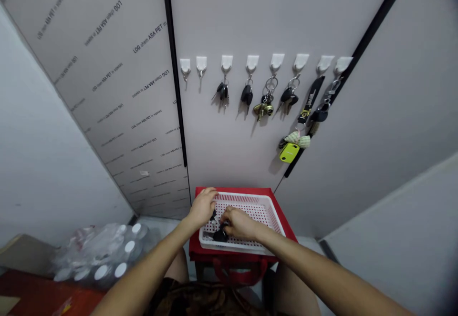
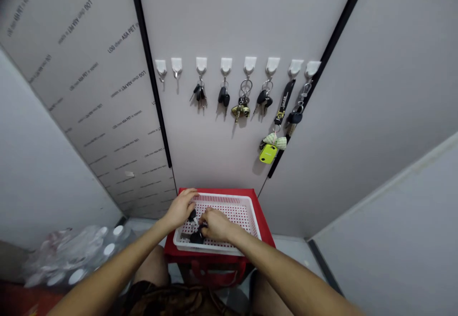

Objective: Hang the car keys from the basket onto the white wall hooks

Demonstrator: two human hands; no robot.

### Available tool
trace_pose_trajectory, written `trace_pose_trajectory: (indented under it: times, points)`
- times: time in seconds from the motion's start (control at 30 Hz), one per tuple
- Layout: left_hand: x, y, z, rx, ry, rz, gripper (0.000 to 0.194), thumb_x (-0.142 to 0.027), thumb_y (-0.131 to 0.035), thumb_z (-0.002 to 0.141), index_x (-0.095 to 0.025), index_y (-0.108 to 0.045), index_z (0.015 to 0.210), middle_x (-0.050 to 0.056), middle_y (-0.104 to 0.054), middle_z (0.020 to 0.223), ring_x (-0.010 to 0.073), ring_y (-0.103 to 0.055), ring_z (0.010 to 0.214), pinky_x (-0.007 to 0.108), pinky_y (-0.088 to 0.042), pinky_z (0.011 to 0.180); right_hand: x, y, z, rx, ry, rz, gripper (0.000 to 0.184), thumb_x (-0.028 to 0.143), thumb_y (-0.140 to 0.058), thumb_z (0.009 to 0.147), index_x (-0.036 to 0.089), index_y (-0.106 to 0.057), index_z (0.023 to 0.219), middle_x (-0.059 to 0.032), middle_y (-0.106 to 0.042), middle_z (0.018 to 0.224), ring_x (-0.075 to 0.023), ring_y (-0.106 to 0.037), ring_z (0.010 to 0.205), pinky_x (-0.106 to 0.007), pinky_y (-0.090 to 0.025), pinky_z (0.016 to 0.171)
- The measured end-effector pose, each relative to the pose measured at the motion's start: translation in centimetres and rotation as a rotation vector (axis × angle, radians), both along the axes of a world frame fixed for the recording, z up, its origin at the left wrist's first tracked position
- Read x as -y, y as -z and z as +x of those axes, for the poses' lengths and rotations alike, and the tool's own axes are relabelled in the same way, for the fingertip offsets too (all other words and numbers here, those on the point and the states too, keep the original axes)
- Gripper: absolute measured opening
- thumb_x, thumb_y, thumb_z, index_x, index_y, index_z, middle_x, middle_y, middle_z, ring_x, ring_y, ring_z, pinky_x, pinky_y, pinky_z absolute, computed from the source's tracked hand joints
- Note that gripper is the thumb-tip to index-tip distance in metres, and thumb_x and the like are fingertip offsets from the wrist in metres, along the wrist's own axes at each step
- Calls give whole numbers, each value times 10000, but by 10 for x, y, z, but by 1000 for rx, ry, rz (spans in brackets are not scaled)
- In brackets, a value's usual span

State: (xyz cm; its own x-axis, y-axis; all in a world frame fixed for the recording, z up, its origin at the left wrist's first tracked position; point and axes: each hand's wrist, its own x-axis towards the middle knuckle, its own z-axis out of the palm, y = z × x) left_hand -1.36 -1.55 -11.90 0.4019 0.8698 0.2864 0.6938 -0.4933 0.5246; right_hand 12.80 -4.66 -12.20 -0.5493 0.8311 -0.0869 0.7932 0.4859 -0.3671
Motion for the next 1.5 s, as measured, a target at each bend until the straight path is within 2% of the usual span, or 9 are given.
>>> trace_pose_trajectory:
  times: [0.3, 0.47, 0.53, 0.77, 0.93, 1.07, 1.33, 1.43, 1.5]
  points:
    - [1, 7, -1, 71, -1, 46, 238, -79, -338, 648, -177, -505, 787, 14, -509, 821, 123, -422, 811, 258, -345, 751, 2, -10, 2, 58, -24, -84, 247, 177, -486, 535, 168, -574, 765, -38, -465, 762, -109, -432, 637, -196, -334, 574]
    - [2, 4, -2, 57, 5, 33, 235, -74, -335, 641, -174, -509, 763, 17, -514, 805, 124, -425, 794, 255, -348, 730, 6, -13, 2, 11, -197, 31, 358, 198, -498, 561, 231, -521, 917, -28, -470, 854, -133, -429, 766, -212, -325, 660]
    - [3, 3, -2, 60, 7, 27, 235, -73, -334, 639, -173, -512, 756, 18, -519, 797, 126, -429, 791, 259, -347, 730, 7, -14, 4, 5, -238, 51, 283, 214, -476, 600, 225, -541, 875, -18, -498, 811, -127, -437, 757, -206, -323, 660]
    - [13, -13, 0, 228, 75, -144, 195, -158, -359, 673, -168, -526, 774, 27, -544, 813, 133, -457, 810, 270, -345, 752, 4, -32, 13, -157, -70, -26, 136, 176, -419, 645, 137, -539, 591, 13, -494, 542, -72, -424, 528, -172, -321, 511]
    - [14, -49, 10, 572, 247, -339, 275, -235, -407, 676, -151, -441, 935, 46, -523, 923, 123, -466, 850, 247, -356, 755, -17, -74, 5, -578, 179, -216, 110, 170, -392, 644, 130, -467, 575, 55, -418, 414, -43, -393, 387, -156, -319, 403]
    - [-8, -91, 6, 773, 176, -301, 321, -200, -452, 633, -119, -397, 938, 51, -530, 837, 106, -493, 750, 240, -388, 684, -41, -125, -10, -819, 229, -203, 35, 151, -412, 618, 137, -429, 592, 73, -421, 394, -37, -416, 353, -159, -369, 397]
    - [-53, -196, -25, 682, -160, 273, 246, -217, -536, 550, -150, -482, 780, -23, -508, 639, 70, -457, 566, 202, -378, 562, -90, -223, -48, -826, 194, 299, 95, 110, -415, 592, 132, -470, 667, 53, -470, 479, -37, -429, 366, -169, -391, 392]
    - [-62, -221, -38, 567, -107, 280, 177, -172, -518, 551, -152, -478, 722, -34, -503, 617, 71, -458, 572, 199, -377, 558, -100, -245, -57, -626, 156, 583, 146, 82, -407, 573, 131, -526, 642, 24, -524, 534, -52, -464, 460, -174, -392, 478]
    - [-62, -228, -48, 426, -34, 271, 108, -149, -482, 571, -152, -473, 679, -30, -505, 614, 78, -463, 581, 208, -378, 563, -101, -254, -58, -516, 112, 644, 144, 81, -420, 560, 132, -546, 608, 20, -535, 530, -59, -468, 498, -172, -385, 512]
